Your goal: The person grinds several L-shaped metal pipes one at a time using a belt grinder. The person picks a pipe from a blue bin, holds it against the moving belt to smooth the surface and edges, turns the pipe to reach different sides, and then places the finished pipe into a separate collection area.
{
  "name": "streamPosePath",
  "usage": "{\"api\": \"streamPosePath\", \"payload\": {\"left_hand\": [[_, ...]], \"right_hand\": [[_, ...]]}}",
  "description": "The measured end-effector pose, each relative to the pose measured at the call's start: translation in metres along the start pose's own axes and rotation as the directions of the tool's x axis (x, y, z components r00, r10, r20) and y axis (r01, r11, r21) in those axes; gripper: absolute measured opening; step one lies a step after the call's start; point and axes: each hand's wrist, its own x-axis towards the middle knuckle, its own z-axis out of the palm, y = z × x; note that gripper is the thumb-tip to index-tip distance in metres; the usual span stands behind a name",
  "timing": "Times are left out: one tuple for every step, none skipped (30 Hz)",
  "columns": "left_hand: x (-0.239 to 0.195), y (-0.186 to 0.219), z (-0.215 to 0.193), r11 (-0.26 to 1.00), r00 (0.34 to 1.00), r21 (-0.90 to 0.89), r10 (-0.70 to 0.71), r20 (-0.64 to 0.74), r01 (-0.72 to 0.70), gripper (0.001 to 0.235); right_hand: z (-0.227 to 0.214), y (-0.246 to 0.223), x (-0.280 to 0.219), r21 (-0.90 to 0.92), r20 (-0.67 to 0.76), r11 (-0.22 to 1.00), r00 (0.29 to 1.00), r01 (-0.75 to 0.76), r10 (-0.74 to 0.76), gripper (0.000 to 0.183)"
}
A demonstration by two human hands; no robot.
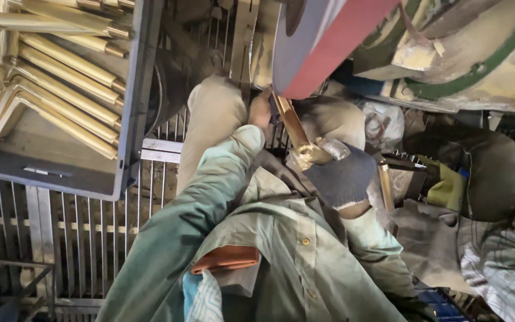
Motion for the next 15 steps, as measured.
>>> {"api": "streamPosePath", "payload": {"left_hand": [[0.013, -0.008, -0.005, 1.000, 0.999, -0.006, -0.012, -0.034, 0.012, 0.041], [0.028, -0.017, -0.011, 1.000, 0.997, -0.011, -0.025, -0.068, 0.024, 0.041], [0.037, -0.019, -0.012, 0.997, 0.996, -0.066, -0.049, -0.075, 0.045, 0.039], [0.046, -0.022, -0.013, 0.990, 0.994, -0.123, -0.075, -0.078, 0.065, 0.037], [0.054, -0.024, -0.014, 0.980, 0.992, -0.179, -0.101, -0.080, 0.085, 0.036], [0.061, -0.024, -0.015, 0.981, 0.988, -0.167, -0.118, -0.103, 0.100, 0.034], [0.066, -0.023, -0.016, 0.981, 0.983, -0.155, -0.135, -0.126, 0.115, 0.032], [0.069, -0.020, -0.016, 0.982, 0.978, -0.143, -0.145, -0.148, 0.124, 0.031], [0.065, -0.022, -0.018, 0.998, 0.995, -0.038, 0.038, -0.090, -0.041, 0.028], [0.058, -0.026, -0.020, 0.975, 0.976, 0.054, 0.216, -0.005, -0.215, 0.025], [0.052, -0.027, -0.021, 0.913, 0.921, 0.129, 0.376, 0.096, -0.386, 0.024], [0.050, -0.025, -0.017, 0.970, 0.971, 0.043, 0.239, 0.028, -0.241, 0.025], [0.049, -0.020, -0.012, 0.995, 0.996, -0.052, 0.089, -0.024, -0.090, 0.027], [0.046, -0.017, -0.008, 0.987, 0.996, -0.151, -0.071, -0.056, 0.062, 0.029], [0.039, -0.015, -0.004, 0.992, 0.996, -0.117, -0.060, -0.058, 0.053, 0.031]], "right_hand": [[0.009, 0.005, 0.003, 0.006, -0.011, 1.000, 1.000, -0.009, 0.009, 0.038], [0.016, 0.009, 0.007, 0.011, -0.022, 1.000, 1.000, -0.019, 0.019, 0.038], [0.023, 0.013, 0.011, -0.003, 0.000, 0.999, 0.999, -0.043, 0.043, 0.037], [0.030, 0.016, 0.015, -0.021, 0.021, 0.998, 0.998, -0.066, 0.067, 0.036], [0.035, 0.019, 0.019, -0.039, 0.041, 0.995, 0.995, -0.089, 0.091, 0.035], [0.039, 0.021, 0.022, -0.011, 0.039, 0.999, 0.998, -0.051, 0.051, 0.037], [0.042, 0.023, 0.025, 0.017, 0.036, 1.000, 0.999, -0.012, 0.012, 0.038], [0.045, 0.023, 0.027, 0.046, 0.028, 0.998, 0.999, 0.032, -0.033, 0.040], [0.045, 0.023, 0.028, 0.044, 0.041, 0.998, 0.998, 0.039, -0.041, 0.037], [0.045, 0.023, 0.030, 0.040, 0.048, 0.998, 0.998, 0.049, -0.051, 0.035], [0.044, 0.022, 0.030, 0.036, 0.056, 0.998, 0.997, 0.059, -0.061, 0.033], [0.042, 0.019, 0.026, 0.012, 0.049, 1.000, 0.999, 0.008, -0.009, 0.033], [0.038, 0.013, 0.020, -0.011, 0.041, 0.999, 0.998, -0.043, 0.043, 0.033], [0.033, 0.008, 0.012, -0.034, 0.030, 0.995, 0.995, -0.098, 0.099, 0.033], [0.025, 0.004, 0.006, -0.024, 0.018, 0.996, 0.996, -0.085, 0.085, 0.035]]}}
